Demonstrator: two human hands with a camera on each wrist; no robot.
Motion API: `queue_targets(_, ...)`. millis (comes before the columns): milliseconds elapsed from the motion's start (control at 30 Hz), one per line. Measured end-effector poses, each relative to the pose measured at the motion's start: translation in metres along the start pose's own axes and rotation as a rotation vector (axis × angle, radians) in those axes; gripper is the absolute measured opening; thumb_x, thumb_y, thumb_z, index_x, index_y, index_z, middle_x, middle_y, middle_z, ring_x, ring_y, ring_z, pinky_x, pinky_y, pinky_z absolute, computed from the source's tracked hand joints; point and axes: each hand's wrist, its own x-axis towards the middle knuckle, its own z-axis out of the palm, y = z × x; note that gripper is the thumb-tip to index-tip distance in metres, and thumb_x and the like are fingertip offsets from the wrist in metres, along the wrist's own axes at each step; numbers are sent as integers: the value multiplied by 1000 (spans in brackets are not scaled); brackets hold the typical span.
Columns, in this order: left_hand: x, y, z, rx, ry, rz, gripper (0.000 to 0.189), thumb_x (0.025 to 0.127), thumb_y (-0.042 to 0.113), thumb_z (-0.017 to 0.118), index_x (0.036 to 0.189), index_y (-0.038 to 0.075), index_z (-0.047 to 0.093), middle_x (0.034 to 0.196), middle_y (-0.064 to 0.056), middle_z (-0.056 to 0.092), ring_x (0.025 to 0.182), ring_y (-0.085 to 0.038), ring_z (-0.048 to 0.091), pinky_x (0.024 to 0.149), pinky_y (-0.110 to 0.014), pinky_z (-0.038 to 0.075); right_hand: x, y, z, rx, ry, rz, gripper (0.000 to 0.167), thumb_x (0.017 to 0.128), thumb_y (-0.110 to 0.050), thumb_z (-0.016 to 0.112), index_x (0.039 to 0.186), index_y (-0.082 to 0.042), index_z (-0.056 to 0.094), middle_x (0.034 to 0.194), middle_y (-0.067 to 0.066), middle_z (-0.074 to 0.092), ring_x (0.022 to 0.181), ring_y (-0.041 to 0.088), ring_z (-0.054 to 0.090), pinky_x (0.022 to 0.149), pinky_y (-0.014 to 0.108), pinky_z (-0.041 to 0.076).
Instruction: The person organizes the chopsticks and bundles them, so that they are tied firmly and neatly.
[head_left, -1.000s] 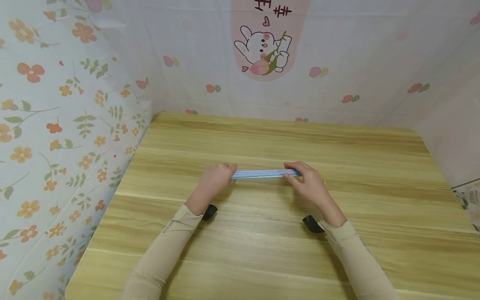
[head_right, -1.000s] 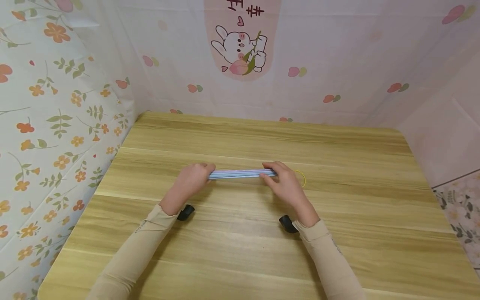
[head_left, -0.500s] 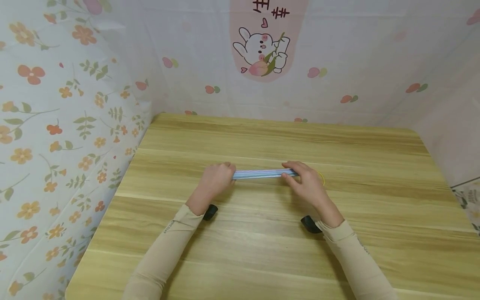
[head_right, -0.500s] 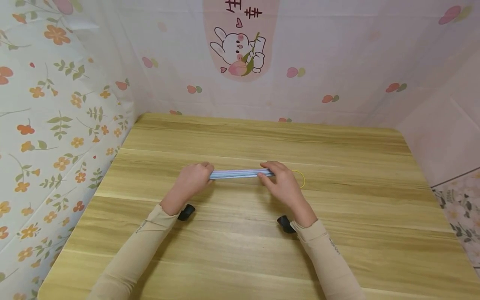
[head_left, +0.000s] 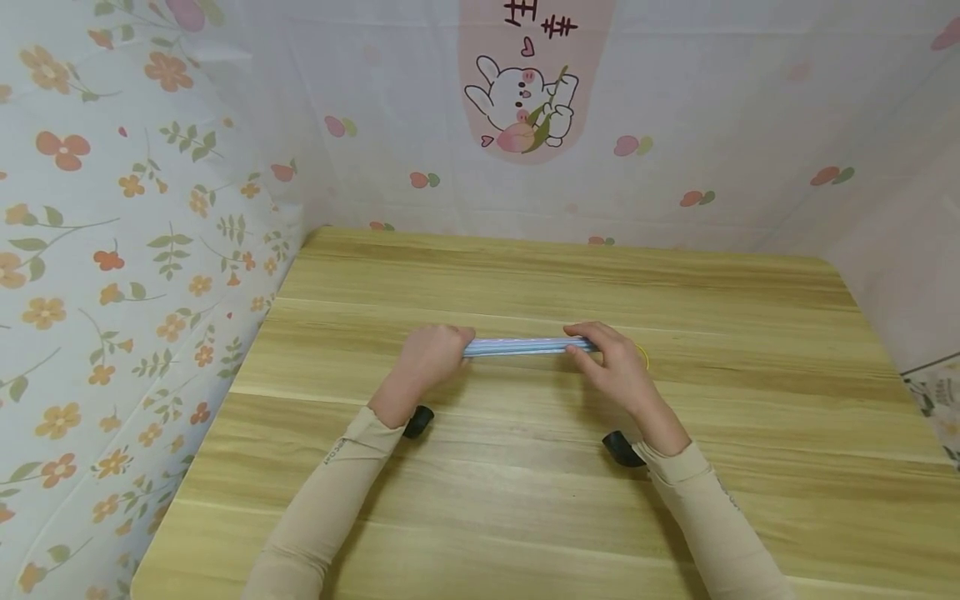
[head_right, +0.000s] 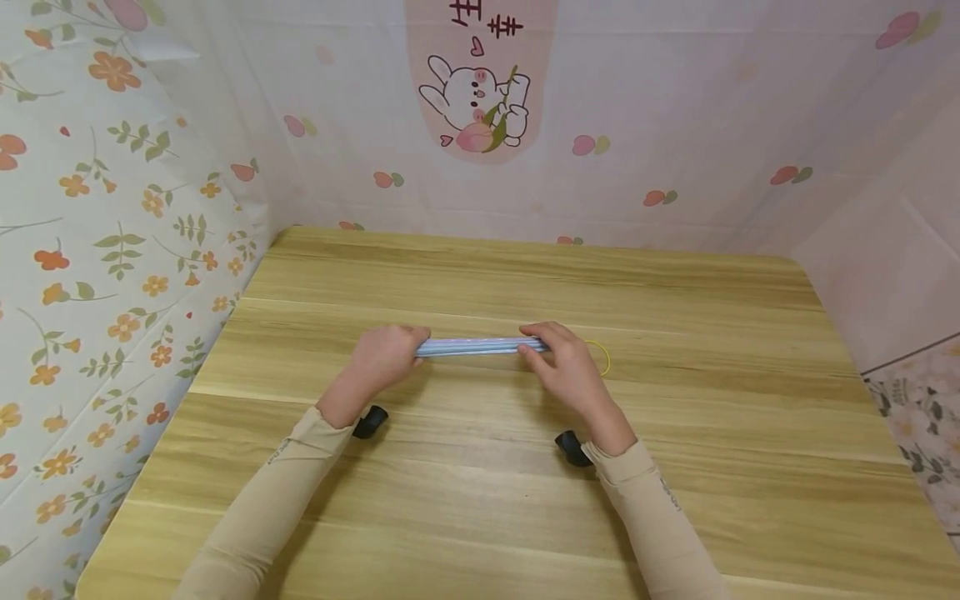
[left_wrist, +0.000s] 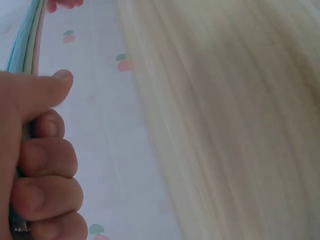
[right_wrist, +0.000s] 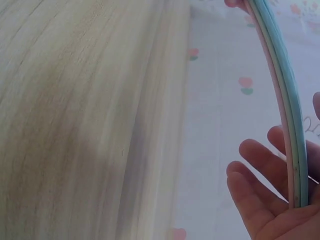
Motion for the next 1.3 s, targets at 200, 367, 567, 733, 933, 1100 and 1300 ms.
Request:
queue_targets(200, 2, 1, -3, 8, -18, -24, 20, 85, 22, 65, 73, 11, 54, 56, 3, 42, 48, -10, 33, 41, -24, 29, 0, -2, -1, -24, 13, 2, 29, 90, -12, 65, 116, -1, 64, 117, 18, 63, 111, 35, 59, 92, 50, 46)
queue_targets(367, 2, 3, -3, 54, 7, 2, 15, 85, 18, 69, 79, 7, 60, 62, -3, 59, 48, -10, 40, 42, -25, 39, 0, -5, -2, -50, 27, -16, 33, 88, -12, 67, 118, -1, 63, 126, 21, 59, 122, 37, 52, 99, 54, 40)
queue_targets(567, 6, 2, -3, 68, 18, -1, 18, 84, 19, 70, 79, 7, 59, 61, -3, 57, 48, -9, 38, 40, -25, 37, 0, -5, -3, -57, 9, -1, 35, 88, -14, 67, 121, -1, 61, 130, 21, 56, 128, 38, 45, 103, 56, 35)
queue_targets(733, 7, 1, -2, 64, 37, -13, 23, 85, 22, 69, 74, 7, 56, 57, -1, 50, 47, -10, 34, 39, -26, 35, 0, -5, -1, -83, -5, 14, 37, 89, -17, 66, 121, -1, 60, 131, 21, 55, 130, 37, 43, 105, 56, 33)
queue_targets(933, 5, 0, 0, 87, 61, 11, 19, 84, 17, 67, 71, 9, 55, 55, 0, 50, 47, -10, 33, 38, -26, 34, -5, 2, -2, 3, -14, 13, 40, 92, -13, 61, 129, 0, 54, 135, 21, 51, 128, 37, 44, 103, 54, 35)
queue_targets(1100, 3, -2, 1, 89, 56, 17, 19, 83, 17, 69, 72, 9, 56, 57, -1, 55, 47, -9, 35, 39, -26, 36, -15, 15, -14, 55, 41, 113, 39, 97, -13, 53, 132, 4, 50, 133, 23, 53, 125, 39, 47, 100, 53, 37)
queue_targets(1300, 2, -5, 1, 91, 52, 9, 18, 83, 17, 69, 73, 9, 56, 58, -2, 56, 47, -10, 39, 40, -28, 40, -29, 26, -26, -199, 108, 174, 21, 89, -8, 65, 105, 5, 67, 104, 22, 66, 100, 39, 58, 86, 53, 45)
